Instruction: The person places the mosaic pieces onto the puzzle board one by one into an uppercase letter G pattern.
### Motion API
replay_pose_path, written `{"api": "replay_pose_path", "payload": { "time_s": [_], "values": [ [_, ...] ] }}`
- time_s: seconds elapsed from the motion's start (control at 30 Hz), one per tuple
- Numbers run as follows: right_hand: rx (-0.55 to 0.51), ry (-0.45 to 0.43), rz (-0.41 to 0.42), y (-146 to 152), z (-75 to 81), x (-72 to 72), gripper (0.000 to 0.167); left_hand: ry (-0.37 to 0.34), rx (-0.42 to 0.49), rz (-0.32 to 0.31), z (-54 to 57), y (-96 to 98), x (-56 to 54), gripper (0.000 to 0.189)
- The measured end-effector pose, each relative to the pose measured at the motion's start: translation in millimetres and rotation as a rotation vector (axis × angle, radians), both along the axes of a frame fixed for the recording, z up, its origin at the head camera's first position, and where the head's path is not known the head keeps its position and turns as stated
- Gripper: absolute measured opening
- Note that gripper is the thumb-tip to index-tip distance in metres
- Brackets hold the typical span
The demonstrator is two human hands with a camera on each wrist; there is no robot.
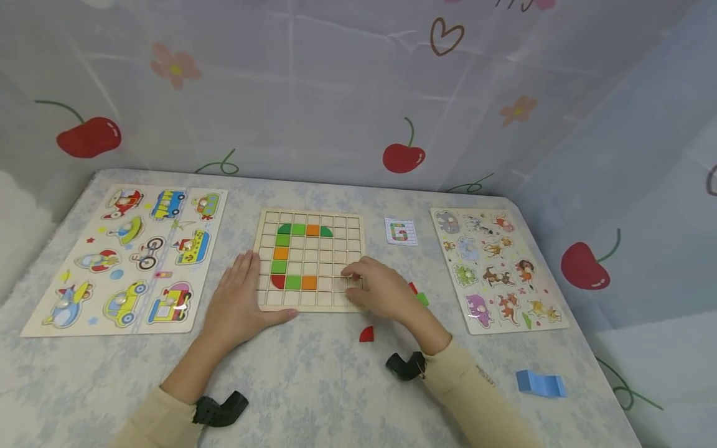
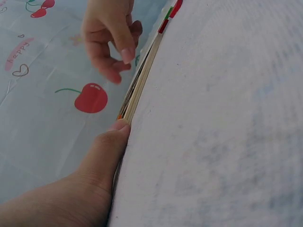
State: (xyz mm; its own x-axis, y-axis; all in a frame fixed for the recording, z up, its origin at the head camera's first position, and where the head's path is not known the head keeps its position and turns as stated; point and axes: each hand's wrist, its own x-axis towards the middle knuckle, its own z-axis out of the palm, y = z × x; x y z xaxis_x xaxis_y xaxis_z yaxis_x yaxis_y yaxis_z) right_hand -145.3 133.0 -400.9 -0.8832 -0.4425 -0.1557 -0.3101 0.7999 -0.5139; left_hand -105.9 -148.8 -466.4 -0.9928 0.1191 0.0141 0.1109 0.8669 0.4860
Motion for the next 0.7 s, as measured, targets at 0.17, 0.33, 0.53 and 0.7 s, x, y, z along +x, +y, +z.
{"api": "replay_pose_path", "payload": {
  "time_s": [0.17, 0.33, 0.53, 0.7],
  "values": [
    [0.048, 0.02, -0.097, 45.7, 2.6, -1.0, 0.027, -0.004, 0.003, -0.005, -0.7, 0.2, 0.0, 0.139],
    [0.142, 0.028, -0.159, 79.7, 4.7, -1.1, 0.024, -0.005, 0.005, -0.002, 0.1, -0.1, 0.1, 0.139],
    [0.213, -0.008, -0.233, 96.3, 3.8, 1.9, 0.025, -0.013, 0.0, -0.002, 1.0, 0.1, -0.1, 0.14],
    [0.19, -0.008, -0.222, 96.7, 0.6, 1.9, 0.021, -0.017, -0.006, 0.001, 0.9, 0.4, -0.7, 0.14]
  ]
}}
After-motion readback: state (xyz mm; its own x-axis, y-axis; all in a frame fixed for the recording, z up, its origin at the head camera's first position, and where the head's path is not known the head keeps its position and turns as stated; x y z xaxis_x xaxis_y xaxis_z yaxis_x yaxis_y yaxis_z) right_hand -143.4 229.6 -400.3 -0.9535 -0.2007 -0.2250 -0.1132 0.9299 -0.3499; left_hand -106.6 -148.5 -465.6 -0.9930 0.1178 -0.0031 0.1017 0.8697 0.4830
